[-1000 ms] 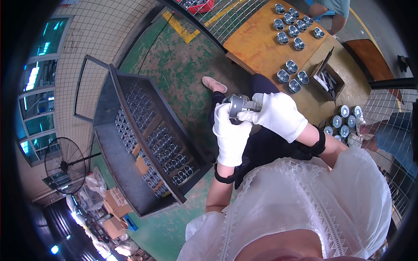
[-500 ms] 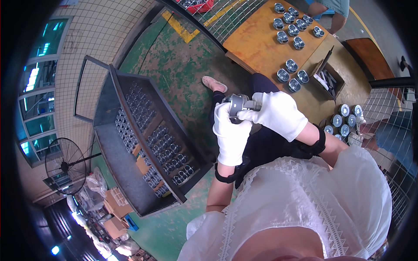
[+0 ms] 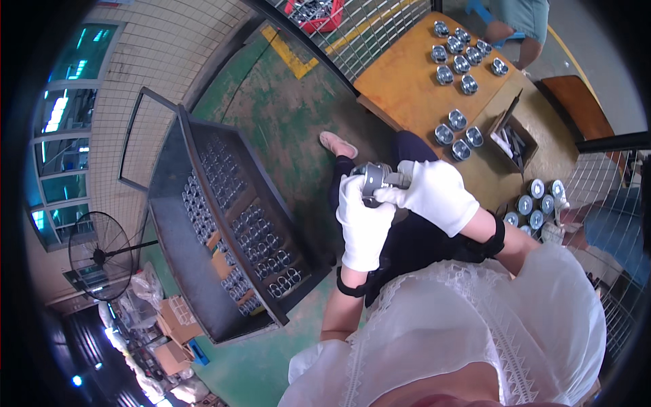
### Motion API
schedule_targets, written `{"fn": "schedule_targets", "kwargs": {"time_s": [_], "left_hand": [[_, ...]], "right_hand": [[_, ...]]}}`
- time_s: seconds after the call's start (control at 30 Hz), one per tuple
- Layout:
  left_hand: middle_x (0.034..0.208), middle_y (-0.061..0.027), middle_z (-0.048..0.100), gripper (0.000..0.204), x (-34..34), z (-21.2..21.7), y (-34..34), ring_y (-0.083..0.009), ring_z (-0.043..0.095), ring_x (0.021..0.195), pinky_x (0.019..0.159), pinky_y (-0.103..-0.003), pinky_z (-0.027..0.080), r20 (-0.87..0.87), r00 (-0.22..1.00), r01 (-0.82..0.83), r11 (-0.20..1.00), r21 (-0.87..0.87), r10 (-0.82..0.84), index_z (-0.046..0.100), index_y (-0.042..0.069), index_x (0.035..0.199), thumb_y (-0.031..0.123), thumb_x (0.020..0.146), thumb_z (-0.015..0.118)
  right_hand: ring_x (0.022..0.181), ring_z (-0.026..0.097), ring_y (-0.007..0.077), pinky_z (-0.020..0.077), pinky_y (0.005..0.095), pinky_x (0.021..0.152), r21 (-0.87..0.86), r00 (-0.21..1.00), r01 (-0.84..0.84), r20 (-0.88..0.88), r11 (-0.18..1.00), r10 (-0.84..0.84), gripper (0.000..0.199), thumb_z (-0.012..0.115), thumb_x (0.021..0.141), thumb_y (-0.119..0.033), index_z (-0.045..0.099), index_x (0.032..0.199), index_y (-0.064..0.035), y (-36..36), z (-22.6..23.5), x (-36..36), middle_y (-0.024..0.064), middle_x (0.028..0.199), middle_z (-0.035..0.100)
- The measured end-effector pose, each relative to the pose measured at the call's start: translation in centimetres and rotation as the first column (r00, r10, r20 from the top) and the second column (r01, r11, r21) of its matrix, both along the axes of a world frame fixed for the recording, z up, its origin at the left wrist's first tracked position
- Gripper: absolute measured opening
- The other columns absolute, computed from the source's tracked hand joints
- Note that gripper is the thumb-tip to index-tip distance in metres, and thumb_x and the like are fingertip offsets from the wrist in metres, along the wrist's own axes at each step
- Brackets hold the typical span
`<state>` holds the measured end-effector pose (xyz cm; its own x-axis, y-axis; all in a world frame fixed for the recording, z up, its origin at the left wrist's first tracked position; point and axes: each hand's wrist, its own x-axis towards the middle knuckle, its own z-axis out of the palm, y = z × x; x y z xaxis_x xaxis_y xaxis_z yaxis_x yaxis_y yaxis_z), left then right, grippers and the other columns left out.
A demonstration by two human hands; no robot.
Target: Inspecting metal engine pistons and marking them with a pen for quality control.
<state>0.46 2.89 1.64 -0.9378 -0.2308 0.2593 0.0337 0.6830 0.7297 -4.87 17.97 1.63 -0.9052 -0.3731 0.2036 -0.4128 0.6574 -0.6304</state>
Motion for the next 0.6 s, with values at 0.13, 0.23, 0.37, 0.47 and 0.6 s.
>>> {"fn": "schedule_targets", "kwargs": {"time_s": [0.13,0.23,0.37,0.47,0.6], "left_hand": [[0.105,-0.0145,0.064,0.038,-0.08,-0.27,-0.10,-0.0350,0.068,0.090,0.079,-0.040,0.055,-0.011,1.000,-0.005,1.000,0.025,0.006,0.058,0.004,0.107,0.004,0.071,0.071],[0.103,-0.0140,0.064,0.036,-0.15,-0.31,-0.01,-0.0341,0.068,0.089,0.077,-0.040,0.055,-0.018,1.000,0.010,0.998,0.067,-0.009,0.058,0.004,0.106,0.004,0.072,0.070],[0.101,-0.0138,0.064,0.034,-0.29,-0.43,0.01,-0.0336,0.068,0.088,0.077,-0.040,0.055,-0.023,1.000,0.006,0.999,0.036,-0.005,0.059,0.004,0.106,0.004,0.073,0.069],[0.102,-0.0141,0.064,0.035,-0.32,-0.50,0.07,-0.0344,0.068,0.088,0.078,-0.040,0.055,-0.022,1.000,-0.011,1.000,0.030,0.012,0.059,0.004,0.106,0.005,0.073,0.069],[0.103,-0.0151,0.064,0.036,-0.32,-0.10,0.35,-0.0367,0.068,0.090,0.079,-0.041,0.055,-0.022,1.000,-0.003,1.000,0.012,0.003,0.059,0.003,0.106,0.005,0.072,0.070]], "right_hand": [[0.050,0.062,0.0291,0.0478,0.0368,0.046,0.034,1.000,-0.013,0.014,0.999,0.013,0.052,0.073,0.075,-0.062,0.065,0.070,-0.0101,-0.11,0.15,-0.10,0.0095,0.053,0.057],[0.049,0.061,0.0287,0.0472,0.0366,0.046,0.044,1.000,-0.007,-0.012,0.999,0.007,0.054,0.073,0.076,-0.062,0.065,0.069,-0.0097,-0.03,0.03,-0.14,0.0090,0.052,0.057],[0.047,0.061,0.0275,0.0459,0.0371,0.045,0.018,0.999,-0.011,-0.035,1.000,0.012,0.051,0.073,0.077,-0.059,0.065,0.068,-0.0094,0.00,0.15,-0.18,0.0101,0.050,0.057],[0.047,0.061,0.0276,0.0458,0.0370,0.045,0.004,1.000,0.007,-0.028,1.000,-0.007,0.051,0.073,0.077,-0.059,0.065,0.067,-0.0097,-0.01,0.22,-0.26,0.0100,0.050,0.057],[0.048,0.060,0.0283,0.0470,0.0362,0.046,0.024,1.000,-0.008,-0.002,1.000,0.008,0.053,0.074,0.075,-0.061,0.065,0.069,-0.0092,0.19,0.01,-0.14,0.0091,0.052,0.057]]}}
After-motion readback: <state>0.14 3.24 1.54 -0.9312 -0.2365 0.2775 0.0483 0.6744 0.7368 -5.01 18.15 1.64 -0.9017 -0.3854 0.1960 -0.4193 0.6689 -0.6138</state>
